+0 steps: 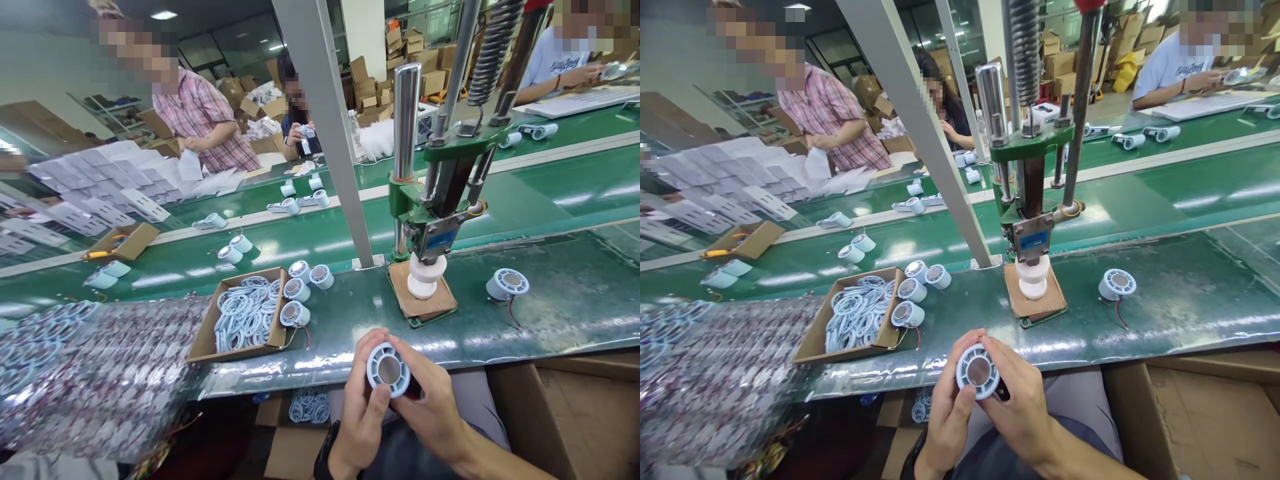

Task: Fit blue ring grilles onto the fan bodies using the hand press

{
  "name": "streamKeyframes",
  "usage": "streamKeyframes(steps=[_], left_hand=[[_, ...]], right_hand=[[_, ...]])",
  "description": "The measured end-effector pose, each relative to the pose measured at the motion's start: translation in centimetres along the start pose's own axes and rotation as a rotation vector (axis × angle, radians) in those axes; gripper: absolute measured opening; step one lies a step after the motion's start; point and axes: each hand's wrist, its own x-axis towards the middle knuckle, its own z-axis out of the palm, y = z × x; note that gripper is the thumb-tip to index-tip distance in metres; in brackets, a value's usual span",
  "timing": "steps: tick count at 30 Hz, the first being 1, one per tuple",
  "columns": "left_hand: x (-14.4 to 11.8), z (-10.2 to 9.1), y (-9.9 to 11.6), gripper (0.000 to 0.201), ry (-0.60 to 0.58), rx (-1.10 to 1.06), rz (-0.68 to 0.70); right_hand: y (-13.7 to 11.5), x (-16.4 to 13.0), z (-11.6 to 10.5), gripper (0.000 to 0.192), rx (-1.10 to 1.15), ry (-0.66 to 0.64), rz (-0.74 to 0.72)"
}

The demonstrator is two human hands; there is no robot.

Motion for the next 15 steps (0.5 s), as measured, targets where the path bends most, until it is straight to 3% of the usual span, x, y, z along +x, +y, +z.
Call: streamKeyframes(steps=[5,10,15], left_hand=[[-0.5,-0.1,-0.3,0.060,-0.072,0.019,-0.021],[-1.0,0.6,-0.6,0.054,0.023,0.016,-0.032],[-0.9,1.0,-0.7,0.042,0.124,-0.098,-0.038]], right_hand=[[0.2,-0.1,-0.2,0.060,0.044,-0.033,0.056],[0.3,-0.2,0.0,0.060,0.037,-0.020,0.043],[0.3,-0.5,0.1,0.057,-0.045,0.028,-0.075]])
